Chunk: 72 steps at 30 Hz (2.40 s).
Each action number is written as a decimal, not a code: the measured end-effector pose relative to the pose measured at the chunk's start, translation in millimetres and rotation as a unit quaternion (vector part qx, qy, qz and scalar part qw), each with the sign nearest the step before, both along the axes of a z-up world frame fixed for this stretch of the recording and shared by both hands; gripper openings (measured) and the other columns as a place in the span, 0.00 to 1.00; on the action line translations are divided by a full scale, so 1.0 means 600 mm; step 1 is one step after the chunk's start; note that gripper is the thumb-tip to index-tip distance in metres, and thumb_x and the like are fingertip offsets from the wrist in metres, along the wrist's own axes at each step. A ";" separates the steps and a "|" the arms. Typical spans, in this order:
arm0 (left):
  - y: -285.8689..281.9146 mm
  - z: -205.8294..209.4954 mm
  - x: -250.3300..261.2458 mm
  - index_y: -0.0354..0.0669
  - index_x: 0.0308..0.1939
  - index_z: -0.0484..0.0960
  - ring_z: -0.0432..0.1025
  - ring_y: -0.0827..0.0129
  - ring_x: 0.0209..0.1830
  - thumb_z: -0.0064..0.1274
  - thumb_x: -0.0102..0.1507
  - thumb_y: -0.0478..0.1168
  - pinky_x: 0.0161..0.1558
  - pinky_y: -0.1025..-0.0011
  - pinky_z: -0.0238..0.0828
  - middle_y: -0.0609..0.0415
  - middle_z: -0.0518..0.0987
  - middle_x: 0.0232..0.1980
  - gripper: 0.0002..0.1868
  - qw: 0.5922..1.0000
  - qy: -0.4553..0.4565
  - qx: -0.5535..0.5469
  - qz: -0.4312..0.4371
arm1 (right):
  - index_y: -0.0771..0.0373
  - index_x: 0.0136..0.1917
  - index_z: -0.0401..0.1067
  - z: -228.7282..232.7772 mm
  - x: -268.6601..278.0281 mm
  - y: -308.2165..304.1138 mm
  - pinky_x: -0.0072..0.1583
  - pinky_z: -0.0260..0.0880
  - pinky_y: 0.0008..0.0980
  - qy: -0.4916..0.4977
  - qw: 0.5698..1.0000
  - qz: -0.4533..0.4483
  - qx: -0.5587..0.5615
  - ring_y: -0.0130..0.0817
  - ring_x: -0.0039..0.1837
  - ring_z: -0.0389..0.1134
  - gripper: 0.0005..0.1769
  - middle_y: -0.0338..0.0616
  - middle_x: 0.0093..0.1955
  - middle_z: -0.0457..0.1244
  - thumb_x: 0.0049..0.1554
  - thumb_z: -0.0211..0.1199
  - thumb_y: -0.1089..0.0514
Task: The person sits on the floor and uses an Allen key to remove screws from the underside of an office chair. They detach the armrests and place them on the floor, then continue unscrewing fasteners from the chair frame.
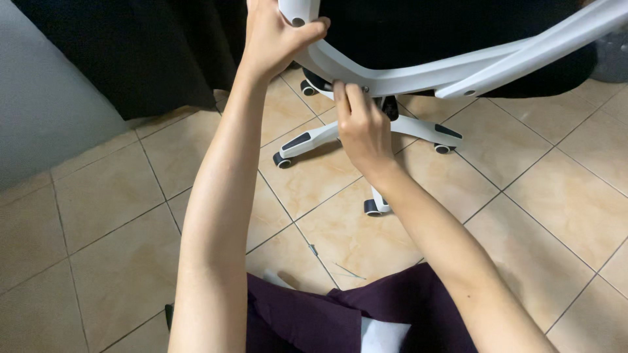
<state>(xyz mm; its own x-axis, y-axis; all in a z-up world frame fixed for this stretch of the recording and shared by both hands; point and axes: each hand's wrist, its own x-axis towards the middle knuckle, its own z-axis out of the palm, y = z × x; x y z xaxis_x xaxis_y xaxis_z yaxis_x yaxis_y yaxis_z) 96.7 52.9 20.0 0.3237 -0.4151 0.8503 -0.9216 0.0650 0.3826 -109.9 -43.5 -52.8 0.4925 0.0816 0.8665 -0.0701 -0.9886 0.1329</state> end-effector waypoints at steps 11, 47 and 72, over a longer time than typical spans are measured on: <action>-0.022 -0.224 -0.199 0.30 0.60 0.81 0.78 0.71 0.49 0.54 0.73 0.41 0.49 0.71 0.80 0.46 0.83 0.55 0.17 0.896 0.385 -0.205 -0.084 | 0.69 0.64 0.75 -0.037 -0.011 -0.004 0.59 0.75 0.39 -0.041 0.983 0.149 0.103 0.45 0.57 0.72 0.17 0.50 0.61 0.67 0.61 0.66 0.66; -0.009 -0.073 -0.036 0.44 0.72 0.63 0.62 0.49 0.74 0.78 0.57 0.53 0.73 0.56 0.64 0.45 0.65 0.71 0.49 0.994 0.064 -0.092 -0.014 | 0.75 0.57 0.74 -0.182 -0.016 -0.166 0.52 0.74 0.24 -0.087 0.475 0.394 0.782 0.30 0.47 0.71 0.10 0.47 0.48 0.70 0.61 0.64 0.72; -0.045 -0.092 -0.047 0.40 0.71 0.63 0.61 0.48 0.69 0.73 0.54 0.39 0.71 0.60 0.62 0.41 0.63 0.68 0.46 0.989 0.037 -0.141 0.032 | 0.66 0.50 0.77 -0.033 0.028 0.059 0.51 0.76 0.31 -0.156 0.934 0.135 0.291 0.39 0.50 0.76 0.07 0.47 0.49 0.72 0.57 0.71 0.70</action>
<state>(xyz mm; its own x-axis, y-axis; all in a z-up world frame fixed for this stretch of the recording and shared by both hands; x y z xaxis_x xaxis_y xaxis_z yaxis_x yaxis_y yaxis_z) 68.3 25.6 -35.2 0.4075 -0.1411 0.9023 -0.8972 0.1224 0.4243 -92.8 -8.1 -72.6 0.2382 -0.3641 0.9004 0.2462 -0.8742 -0.4186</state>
